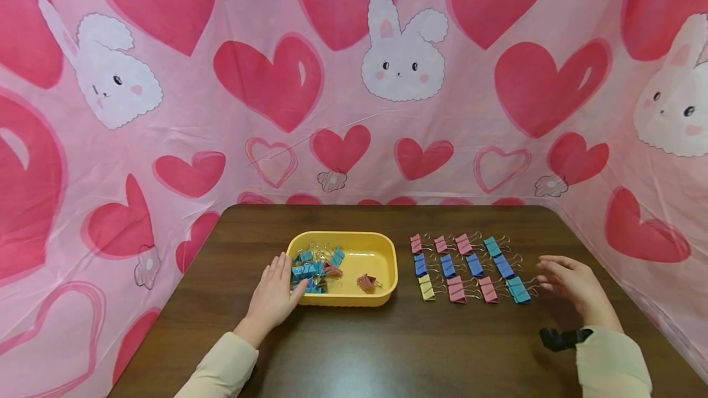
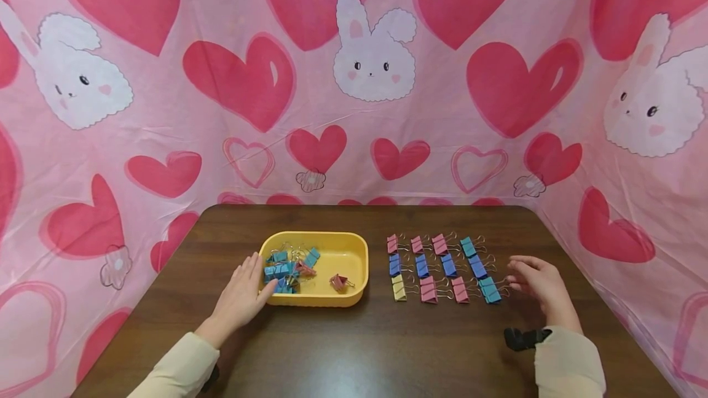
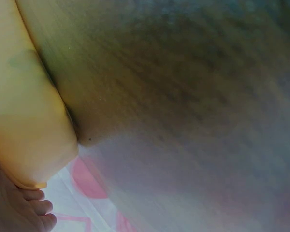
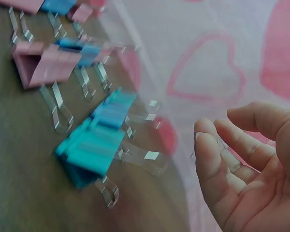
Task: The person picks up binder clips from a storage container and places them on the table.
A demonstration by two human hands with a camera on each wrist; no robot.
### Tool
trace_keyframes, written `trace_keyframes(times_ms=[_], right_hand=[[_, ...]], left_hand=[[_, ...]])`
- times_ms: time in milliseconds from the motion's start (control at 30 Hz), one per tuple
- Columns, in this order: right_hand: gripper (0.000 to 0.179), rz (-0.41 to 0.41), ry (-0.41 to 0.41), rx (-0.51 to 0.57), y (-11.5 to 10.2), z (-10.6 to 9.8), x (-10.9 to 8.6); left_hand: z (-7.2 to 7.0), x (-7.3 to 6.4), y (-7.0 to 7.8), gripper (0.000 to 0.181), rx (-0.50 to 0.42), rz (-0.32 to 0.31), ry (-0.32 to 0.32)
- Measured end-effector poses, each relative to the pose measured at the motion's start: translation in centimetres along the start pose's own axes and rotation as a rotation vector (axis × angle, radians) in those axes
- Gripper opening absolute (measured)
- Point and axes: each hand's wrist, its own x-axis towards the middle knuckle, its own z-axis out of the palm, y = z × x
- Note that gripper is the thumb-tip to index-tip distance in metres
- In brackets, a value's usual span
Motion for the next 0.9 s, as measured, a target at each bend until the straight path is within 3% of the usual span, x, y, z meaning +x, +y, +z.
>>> trace_keyframes(times_ms=[500,700,900], right_hand=[[0.009,-0.220,-0.083,-0.114,-6.6,6.9,1.3],[0.037,-0.285,-0.136,-0.214,-8.7,10.6,2.1],[0.042,-0.271,-0.190,-0.273,-10.2,14.4,2.6]], left_hand=[[0.1,0.0,0.0,0.076,0.000,0.006,0.005],[0.1,-0.1,-0.1,0.076,0.004,0.001,0.005],[0.1,-0.1,0.0,0.077,-0.006,-0.007,-0.003]])
